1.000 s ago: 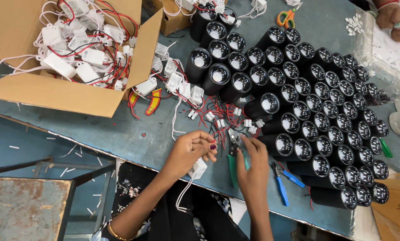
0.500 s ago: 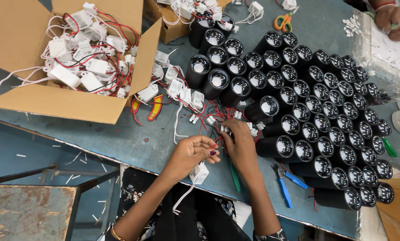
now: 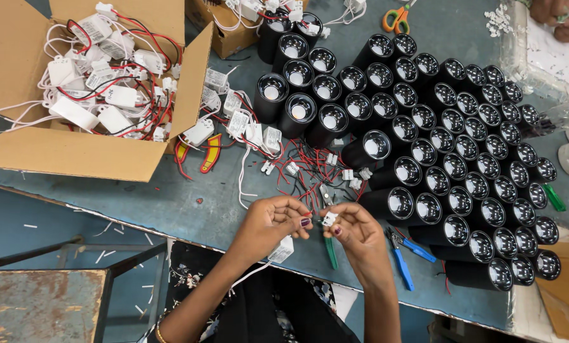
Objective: The person takes LED driver units with red and black wires from a cardboard box, connects the wire ends into white connector blocks, and uses pliers to crimp or trim the wire ends. The wired connectors are attached to black cylindrical LED downlight housings arranged in rows on the work table.
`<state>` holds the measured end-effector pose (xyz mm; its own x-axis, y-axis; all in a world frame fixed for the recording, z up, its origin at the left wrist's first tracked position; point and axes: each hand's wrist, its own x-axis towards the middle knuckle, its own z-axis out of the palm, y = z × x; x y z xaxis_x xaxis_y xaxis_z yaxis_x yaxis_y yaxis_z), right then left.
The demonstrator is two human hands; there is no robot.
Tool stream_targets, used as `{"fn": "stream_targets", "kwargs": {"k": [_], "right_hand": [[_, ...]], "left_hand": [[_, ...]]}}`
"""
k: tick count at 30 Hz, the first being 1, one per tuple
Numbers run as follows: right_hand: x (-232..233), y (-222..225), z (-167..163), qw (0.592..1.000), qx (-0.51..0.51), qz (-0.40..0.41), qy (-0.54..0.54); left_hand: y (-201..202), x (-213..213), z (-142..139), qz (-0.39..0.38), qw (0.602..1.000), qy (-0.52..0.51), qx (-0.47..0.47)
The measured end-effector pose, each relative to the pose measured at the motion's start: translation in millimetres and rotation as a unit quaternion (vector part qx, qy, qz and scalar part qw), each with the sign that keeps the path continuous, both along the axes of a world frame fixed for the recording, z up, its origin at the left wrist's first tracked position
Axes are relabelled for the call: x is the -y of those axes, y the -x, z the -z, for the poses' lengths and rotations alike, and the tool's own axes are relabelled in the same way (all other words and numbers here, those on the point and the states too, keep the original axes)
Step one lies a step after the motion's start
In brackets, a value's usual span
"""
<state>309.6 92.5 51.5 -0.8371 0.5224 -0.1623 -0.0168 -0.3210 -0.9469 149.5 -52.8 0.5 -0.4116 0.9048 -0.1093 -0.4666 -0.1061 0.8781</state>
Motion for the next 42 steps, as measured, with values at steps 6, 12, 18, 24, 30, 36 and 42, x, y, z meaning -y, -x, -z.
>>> {"fn": "stream_targets", "kwargs": {"k": [6,12,18,24,30,36,42], "right_hand": [[1,-6,2,1.000,0.005,0.004,-0.012],[1,-10,2,1.000,-0.021,-0.022,-0.005],[8,-13,3,0.999,-0.019,-0.020,-0.030],[12,-15,7,1.000,-0.006,-0.008,-0.026],[4,-18,9,0.999,-0.024,-0.030,0.032],[2,-19,14,0.998,-0.017,-0.040,0.045],[5,-18,12,0.999,0.008,-0.033,0.003]], "left_hand": [[-5,1,-18,0.020,1.000,0.011,-0.017],[-7,4,-28,0.025,0.999,0.020,-0.030],[-13,4,-35,0.021,0.997,0.026,-0.072],[-15,4,-39,0.010,0.994,0.037,-0.099],[-14,4,-45,0.005,0.996,0.024,-0.087],[-14,12,-61,-0.019,0.965,0.053,-0.257],[-16,16,-75,-0.057,0.891,0.043,-0.449]]}}
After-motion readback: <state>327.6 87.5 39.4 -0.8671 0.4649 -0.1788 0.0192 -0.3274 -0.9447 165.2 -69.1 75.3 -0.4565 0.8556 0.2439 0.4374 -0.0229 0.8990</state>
